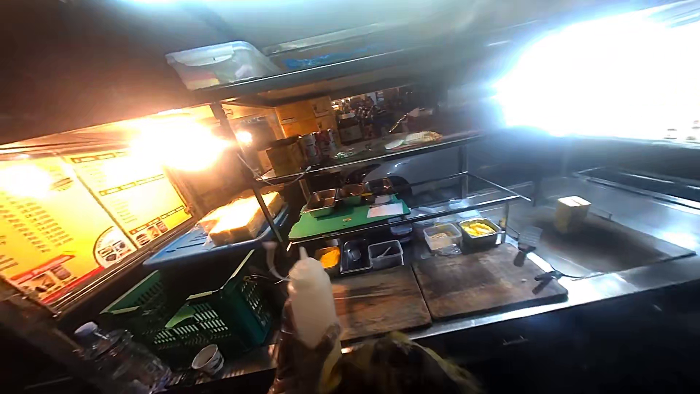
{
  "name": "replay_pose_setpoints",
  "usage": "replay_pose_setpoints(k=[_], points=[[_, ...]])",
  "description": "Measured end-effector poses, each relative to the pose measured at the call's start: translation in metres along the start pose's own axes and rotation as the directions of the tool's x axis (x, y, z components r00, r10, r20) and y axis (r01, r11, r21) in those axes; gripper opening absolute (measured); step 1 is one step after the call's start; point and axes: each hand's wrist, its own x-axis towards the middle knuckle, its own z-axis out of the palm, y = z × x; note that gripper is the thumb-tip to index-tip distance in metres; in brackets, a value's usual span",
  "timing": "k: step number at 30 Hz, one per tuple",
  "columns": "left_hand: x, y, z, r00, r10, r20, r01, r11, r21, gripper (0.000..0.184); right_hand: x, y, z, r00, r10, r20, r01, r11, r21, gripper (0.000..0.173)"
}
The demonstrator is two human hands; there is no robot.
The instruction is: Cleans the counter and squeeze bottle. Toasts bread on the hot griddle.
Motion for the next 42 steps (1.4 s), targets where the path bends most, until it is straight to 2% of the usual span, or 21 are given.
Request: replay_pose_setpoints(k=[1, 3, 5, 8, 10, 12, 14, 16, 17, 19, 21, 24, 26, 28, 30, 32, 34, 35, 38, 40, 42], points=[[-0.002, 0.006, 0.001, 0.992, -0.064, 0.108, 0.065, 0.998, -0.002, 0.092, 0.022, 0.002, 0.004, 0.983, -0.130, 0.131, 0.132, 0.991, -0.004, 0.032], [-0.015, 0.001, 0.002, 0.925, -0.032, 0.378, 0.040, 0.999, -0.014, 0.051, 0.076, 0.008, 0.020, 0.831, -0.237, 0.503, 0.349, 0.927, -0.140, 0.045], [-0.022, -0.035, -0.005, 0.829, 0.092, 0.552, -0.052, 0.995, -0.089, 0.058, 0.115, 0.008, 0.038, 0.737, -0.143, 0.660, 0.496, 0.779, -0.384, 0.054], [-0.008, -0.070, -0.024, 0.750, 0.142, 0.646, 0.002, 0.976, -0.217, 0.100, 0.150, 0.015, 0.068, 0.738, 0.045, 0.673, 0.420, 0.751, -0.510, 0.041], [0.002, -0.092, -0.041, 0.690, 0.146, 0.709, 0.108, 0.947, -0.301, 0.101, 0.160, 0.037, 0.080, 0.805, 0.073, 0.589, 0.286, 0.822, -0.492, 0.028], [0.019, -0.107, -0.058, 0.680, 0.145, 0.719, 0.210, 0.901, -0.381, 0.098, 0.169, 0.058, 0.090, 0.941, 0.011, 0.338, 0.097, 0.948, -0.303, 0.018], [0.042, -0.109, -0.079, 0.708, 0.040, 0.705, 0.324, 0.869, -0.375, 0.097, 0.163, 0.061, 0.103, 0.974, 0.125, 0.189, -0.097, 0.983, -0.153, 0.042], [0.070, -0.126, -0.093, 0.701, 0.062, 0.711, 0.294, 0.882, -0.367, 0.098, 0.138, 0.067, 0.125, 0.941, 0.246, 0.234, -0.185, 0.949, -0.253, 0.059], [0.082, -0.135, -0.099, 0.687, 0.102, 0.720, 0.251, 0.896, -0.367, 0.098, 0.122, 0.077, 0.138, 0.898, 0.254, 0.359, -0.115, 0.924, -0.366, 0.057], [0.098, -0.147, -0.110, 0.646, 0.142, 0.750, 0.243, 0.893, -0.379, 0.100, 0.110, 0.100, 0.161, 0.791, 0.159, 0.590, 0.244, 0.803, -0.544, 0.056], [0.109, -0.160, -0.115, 0.623, 0.150, 0.768, 0.269, 0.881, -0.390, 0.102, 0.120, 0.117, 0.174, 0.764, 0.067, 0.642, 0.492, 0.584, -0.646, 0.045], [0.117, -0.185, -0.112, 0.602, 0.228, 0.765, 0.213, 0.878, -0.429, 0.100, 0.131, 0.126, 0.179, 0.757, -0.062, 0.651, 0.635, 0.309, -0.708, 0.028], [0.125, -0.191, -0.112, 0.582, 0.250, 0.774, 0.212, 0.872, -0.442, 0.099, 0.130, 0.129, 0.180, 0.801, -0.252, 0.543, 0.597, 0.403, -0.693, 0.028], [0.133, -0.186, -0.117, 0.601, 0.243, 0.761, 0.224, 0.863, -0.453, 0.099, 0.130, 0.124, 0.189, 0.919, -0.347, 0.189, 0.393, 0.752, -0.529, 0.030], [0.142, -0.179, -0.125, 0.610, 0.212, 0.763, 0.229, 0.875, -0.426, 0.100, 0.134, 0.110, 0.199, 0.988, -0.148, -0.052, 0.127, 0.950, -0.284, 0.040], [0.149, -0.180, -0.127, 0.600, 0.241, 0.763, 0.234, 0.859, -0.455, 0.099, 0.121, 0.109, 0.196, 0.989, 0.137, 0.058, -0.117, 0.957, -0.264, 0.041], [0.153, -0.189, -0.127, 0.537, 0.313, 0.784, 0.322, 0.782, -0.533, 0.095, 0.104, 0.109, 0.198, 0.878, 0.399, 0.266, -0.300, 0.890, -0.345, 0.038], [0.155, -0.193, -0.129, 0.475, 0.349, 0.808, 0.408, 0.726, -0.554, 0.091, 0.103, 0.111, 0.201, 0.831, 0.434, 0.348, -0.322, 0.886, -0.334, 0.038], [0.164, -0.177, -0.144, 0.314, 0.328, 0.891, 0.612, 0.648, -0.454, 0.080, 0.130, 0.134, 0.192, 0.692, 0.226, 0.685, -0.096, 0.970, -0.223, 0.034], [0.161, -0.188, -0.136, 0.364, 0.367, 0.856, 0.591, 0.619, -0.517, 0.090, 0.133, 0.138, 0.209, 0.798, 0.152, 0.583, 0.160, 0.880, -0.448, 0.025], [0.164, -0.201, -0.130, 0.418, 0.302, 0.857, 0.522, 0.692, -0.499, 0.093, 0.135, 0.152, 0.212, 0.904, 0.018, 0.427, 0.294, 0.697, -0.653, 0.027]])
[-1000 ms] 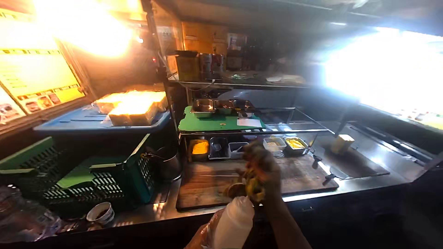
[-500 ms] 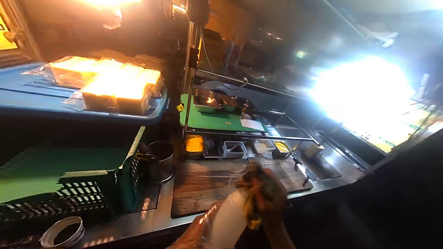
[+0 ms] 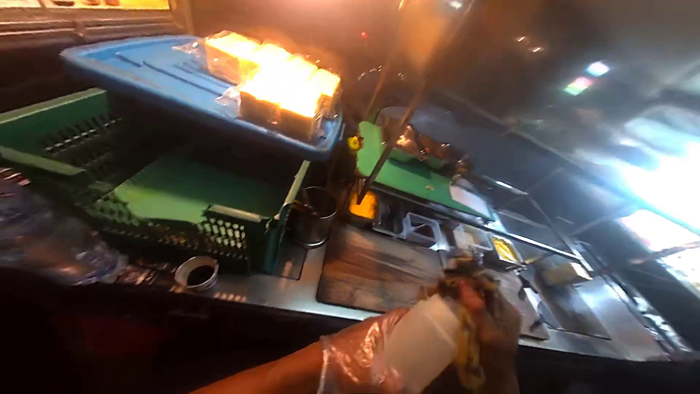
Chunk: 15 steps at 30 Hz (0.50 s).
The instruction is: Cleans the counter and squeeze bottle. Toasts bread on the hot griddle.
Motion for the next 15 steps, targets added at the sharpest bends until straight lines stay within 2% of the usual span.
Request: replay_pose_setpoints(k=[1, 2, 4, 5, 6, 7, 9, 11, 12, 13, 14, 15], points=[[0.000, -0.004, -0.006, 0.999, -0.021, -0.048, 0.024, 0.997, 0.075, 0.093, -0.002, 0.011, 0.006, 0.995, 0.016, -0.103, -0.022, 0.998, -0.060, 0.028], [-0.003, -0.007, -0.012, 0.995, -0.022, -0.095, 0.033, 0.992, 0.118, 0.094, -0.005, 0.025, 0.015, 0.973, 0.087, -0.214, -0.093, 0.996, -0.017, 0.027], [-0.020, -0.013, -0.020, 0.978, 0.035, -0.206, -0.009, 0.992, 0.128, 0.097, -0.015, 0.052, 0.040, 0.845, 0.397, -0.358, -0.300, 0.907, 0.297, 0.027], [-0.031, -0.014, -0.025, 0.961, 0.054, -0.271, -0.018, 0.991, 0.133, 0.098, -0.022, 0.066, 0.054, 0.771, 0.529, -0.354, -0.388, 0.831, 0.398, 0.030], [-0.045, -0.015, -0.028, 0.934, 0.069, -0.352, -0.011, 0.986, 0.165, 0.099, -0.033, 0.079, 0.071, 0.727, 0.612, -0.312, -0.468, 0.774, 0.428, 0.033], [-0.061, -0.018, -0.031, 0.889, 0.090, -0.448, 0.013, 0.975, 0.221, 0.100, -0.045, 0.089, 0.094, 0.717, 0.651, -0.250, -0.540, 0.745, 0.391, 0.035], [-0.095, -0.026, -0.034, 0.754, 0.134, -0.643, 0.084, 0.951, 0.296, 0.101, -0.065, 0.110, 0.149, 0.795, 0.601, -0.080, -0.569, 0.785, 0.246, 0.033], [-0.129, -0.030, -0.031, 0.620, 0.122, -0.775, 0.188, 0.936, 0.298, 0.103, -0.066, 0.148, 0.205, 0.886, 0.451, 0.104, -0.452, 0.892, -0.017, 0.048], [-0.144, -0.033, -0.029, 0.561, 0.119, -0.819, 0.238, 0.925, 0.297, 0.104, -0.059, 0.171, 0.231, 0.886, 0.404, 0.226, -0.367, 0.910, -0.191, 0.058], [-0.158, -0.039, -0.026, 0.506, 0.128, -0.853, 0.257, 0.921, 0.291, 0.104, -0.053, 0.194, 0.257, 0.836, 0.420, 0.353, -0.274, 0.877, -0.394, 0.065], [-0.173, -0.048, -0.023, 0.470, 0.136, -0.872, 0.249, 0.928, 0.278, 0.103, -0.052, 0.214, 0.283, 0.751, 0.470, 0.463, -0.134, 0.796, -0.590, 0.071], [-0.186, -0.054, -0.019, 0.432, 0.141, -0.891, 0.224, 0.940, 0.258, 0.102, -0.064, 0.230, 0.307, 0.690, 0.503, 0.520, -0.003, 0.721, -0.693, 0.073]])
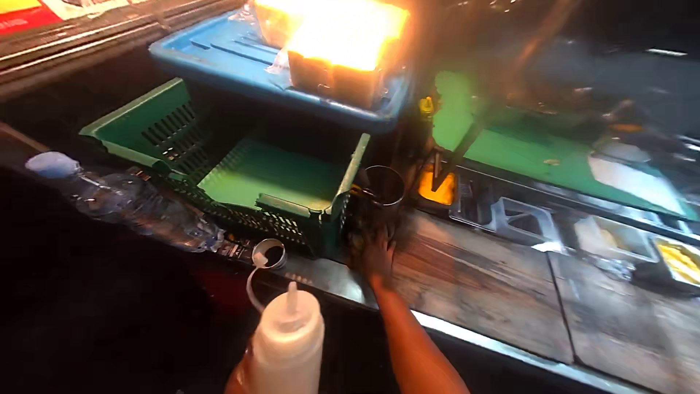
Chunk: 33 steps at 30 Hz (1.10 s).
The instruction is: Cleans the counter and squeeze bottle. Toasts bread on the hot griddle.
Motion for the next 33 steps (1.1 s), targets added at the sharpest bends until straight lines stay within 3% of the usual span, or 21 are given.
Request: replay_pose_setpoints(k=[3, 5, 6, 7, 10, 11, 13, 15, 17, 19, 20, 22, 24, 26, 28, 30, 32, 33], points=[[-0.017, 0.000, -0.019, 0.997, 0.010, -0.073, -0.009, 1.000, 0.027, 0.090, -0.041, -0.014, 0.068, 0.986, -0.113, -0.126, 0.099, 0.989, -0.112, 0.049], [-0.013, 0.006, -0.024, 0.991, 0.028, -0.127, -0.030, 1.000, -0.011, 0.080, -0.102, -0.026, 0.062, 0.974, -0.213, 0.083, 0.212, 0.977, 0.019, 0.044], [-0.007, 0.016, -0.019, 0.984, -0.002, -0.180, 0.001, 1.000, -0.008, 0.069, -0.134, -0.031, 0.053, 0.938, -0.241, 0.249, 0.218, 0.969, 0.117, 0.043], [-0.003, 0.024, -0.020, 0.978, -0.018, -0.207, 0.012, 1.000, -0.027, 0.065, -0.154, -0.038, 0.045, 0.906, -0.272, 0.323, 0.209, 0.953, 0.218, 0.042], [-0.011, -0.002, -0.041, 0.975, 0.065, -0.211, -0.073, 0.997, -0.029, 0.090, -0.135, -0.060, 0.045, 0.922, -0.386, 0.020, 0.375, 0.904, 0.205, 0.045], [-0.009, -0.002, -0.039, 0.976, 0.064, -0.210, -0.061, 0.998, 0.018, 0.096, -0.111, -0.069, 0.045, 0.915, -0.403, 0.031, 0.395, 0.908, 0.142, 0.050], [-0.002, -0.002, -0.024, 0.981, 0.056, -0.184, -0.057, 0.998, -0.003, 0.099, -0.071, -0.074, 0.044, 0.888, -0.367, 0.277, 0.385, 0.923, -0.008, 0.056], [0.007, -0.003, -0.006, 0.988, 0.072, -0.137, -0.081, 0.995, -0.062, 0.101, -0.067, -0.062, 0.042, 0.888, -0.298, 0.350, 0.350, 0.932, -0.093, 0.053], [0.014, 0.007, 0.003, 0.993, 0.045, -0.107, -0.047, 0.999, -0.025, 0.107, -0.087, -0.049, 0.008, 0.859, -0.100, 0.501, 0.168, 0.981, -0.093, 0.054], [0.022, 0.012, 0.013, 0.991, -0.025, -0.130, 0.020, 0.999, -0.039, 0.096, -0.100, -0.025, -0.034, 0.802, 0.078, 0.593, -0.063, 0.997, -0.046, 0.051], [0.032, 0.010, 0.026, 0.984, -0.017, -0.180, 0.007, 0.998, -0.059, 0.081, -0.096, -0.015, -0.054, 0.818, 0.124, 0.562, -0.135, 0.991, -0.022, 0.050], [0.038, -0.012, 0.038, 0.970, 0.165, -0.180, -0.187, 0.976, -0.109, 0.066, -0.068, -0.004, -0.075, 0.937, 0.158, 0.312, -0.192, 0.978, 0.081, 0.052], [0.046, -0.032, 0.036, 0.941, 0.314, -0.124, -0.307, 0.949, 0.076, 0.072, -0.026, 0.006, -0.057, 0.985, 0.118, 0.128, -0.131, 0.986, 0.103, 0.051], [0.057, -0.030, 0.049, 0.932, 0.349, -0.097, -0.328, 0.927, 0.184, 0.080, -0.017, 0.011, -0.013, 0.999, 0.010, 0.051, -0.012, 1.000, 0.025, 0.044], [0.085, -0.031, 0.070, 0.912, 0.394, -0.112, -0.381, 0.916, 0.122, 0.085, -0.044, 0.005, 0.021, 0.998, -0.059, -0.003, 0.059, 0.991, 0.122, 0.042], [0.113, -0.038, 0.087, 0.897, 0.429, -0.105, -0.404, 0.893, 0.201, 0.087, -0.091, 0.002, 0.041, 0.984, -0.118, -0.131, 0.151, 0.948, 0.281, 0.040], [0.134, -0.050, 0.102, 0.944, 0.321, -0.081, -0.276, 0.897, 0.346, 0.098, -0.131, 0.015, 0.051, 0.952, -0.226, -0.205, 0.269, 0.939, 0.216, 0.041], [0.147, -0.059, 0.111, 0.967, 0.239, -0.082, -0.203, 0.929, 0.311, 0.105, -0.143, 0.031, 0.051, 0.941, -0.275, -0.197, 0.310, 0.934, 0.178, 0.043]])
